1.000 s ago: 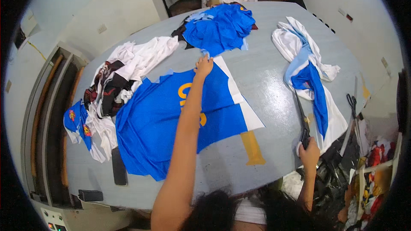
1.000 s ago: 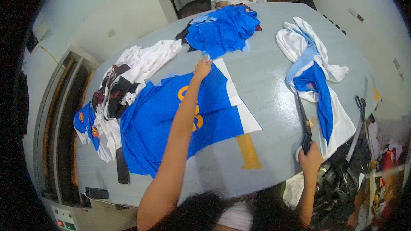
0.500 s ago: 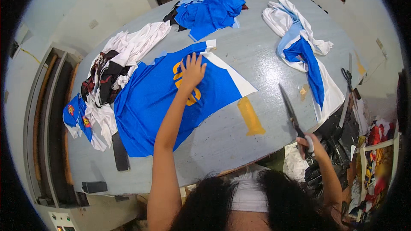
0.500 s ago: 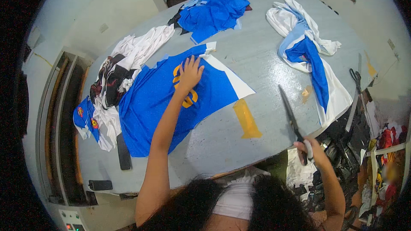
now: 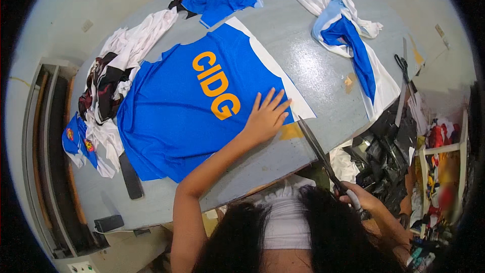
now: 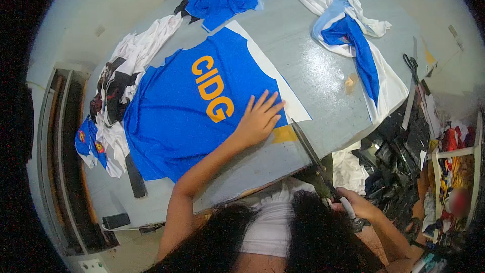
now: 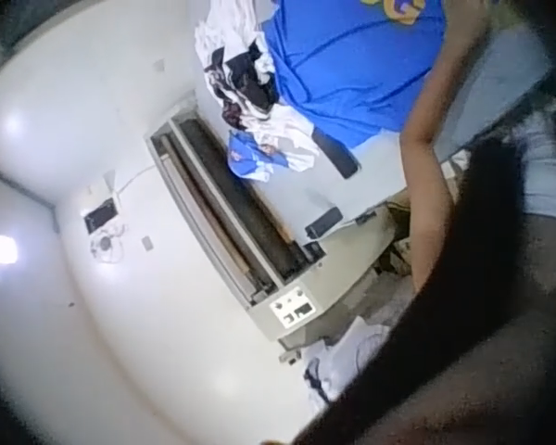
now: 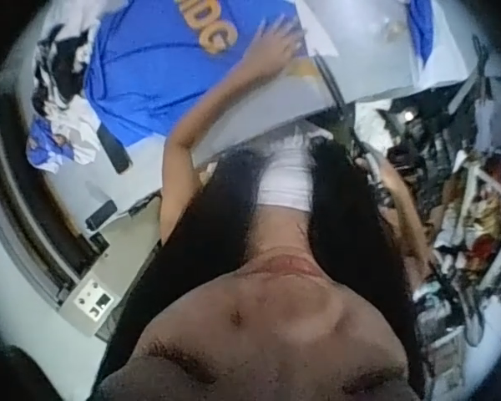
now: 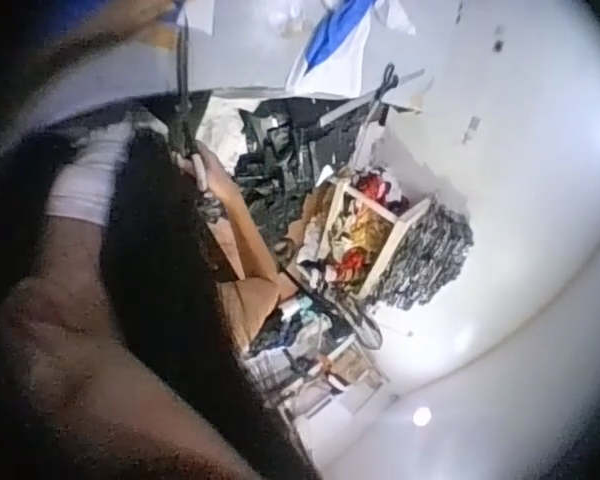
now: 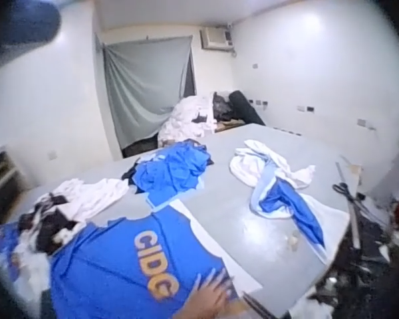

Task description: Cutting out shirt patterns from a large piece of blue and white fabric using industrial scissors.

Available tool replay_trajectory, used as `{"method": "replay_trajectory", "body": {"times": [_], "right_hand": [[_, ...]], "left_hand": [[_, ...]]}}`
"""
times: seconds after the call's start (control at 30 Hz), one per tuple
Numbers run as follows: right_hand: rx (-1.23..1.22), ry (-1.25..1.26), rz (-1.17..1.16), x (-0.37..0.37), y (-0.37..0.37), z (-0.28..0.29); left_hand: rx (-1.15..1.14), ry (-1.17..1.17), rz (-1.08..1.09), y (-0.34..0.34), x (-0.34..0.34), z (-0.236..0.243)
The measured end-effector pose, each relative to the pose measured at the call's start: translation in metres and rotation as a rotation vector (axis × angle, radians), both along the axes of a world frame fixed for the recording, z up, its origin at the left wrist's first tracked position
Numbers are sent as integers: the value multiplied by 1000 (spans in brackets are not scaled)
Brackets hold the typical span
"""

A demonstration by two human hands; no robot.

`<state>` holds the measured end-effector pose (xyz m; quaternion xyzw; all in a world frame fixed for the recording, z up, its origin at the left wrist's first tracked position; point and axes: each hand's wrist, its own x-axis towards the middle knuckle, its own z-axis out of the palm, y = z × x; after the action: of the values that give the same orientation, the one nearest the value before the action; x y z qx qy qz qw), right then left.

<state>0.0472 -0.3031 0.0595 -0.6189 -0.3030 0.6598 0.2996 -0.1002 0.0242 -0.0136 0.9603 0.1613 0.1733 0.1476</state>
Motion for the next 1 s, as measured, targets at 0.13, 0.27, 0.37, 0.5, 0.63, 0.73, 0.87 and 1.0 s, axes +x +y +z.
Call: {"method": "replay_trajectory", "body": {"times": [0.13,0.27,0.37,0.5,0.63,0.73,0.87,1.0], "right_hand": [[70,-114,-35,-22,11,7],[-6,-233,61,-42,24,-7],[11,-340,-27,-56,38,-9],[35,-346,-110,-63,47,-12],[28,-348,-93,-68,44,-19],[53,-365,-105,-71,49,-10],[46,-413,-92,-73,54,-4],[-52,-471,-71,-77,59,-3]], "left_hand": [[125,58,-60,8,-4,5],[122,4,-5,0,5,0],[116,-20,19,-5,13,-4],[104,-52,24,-5,14,-5],[138,20,-84,1,8,6],[121,-19,-81,3,7,4],[94,-34,-66,3,6,0],[82,-17,-48,3,6,-1]]}}
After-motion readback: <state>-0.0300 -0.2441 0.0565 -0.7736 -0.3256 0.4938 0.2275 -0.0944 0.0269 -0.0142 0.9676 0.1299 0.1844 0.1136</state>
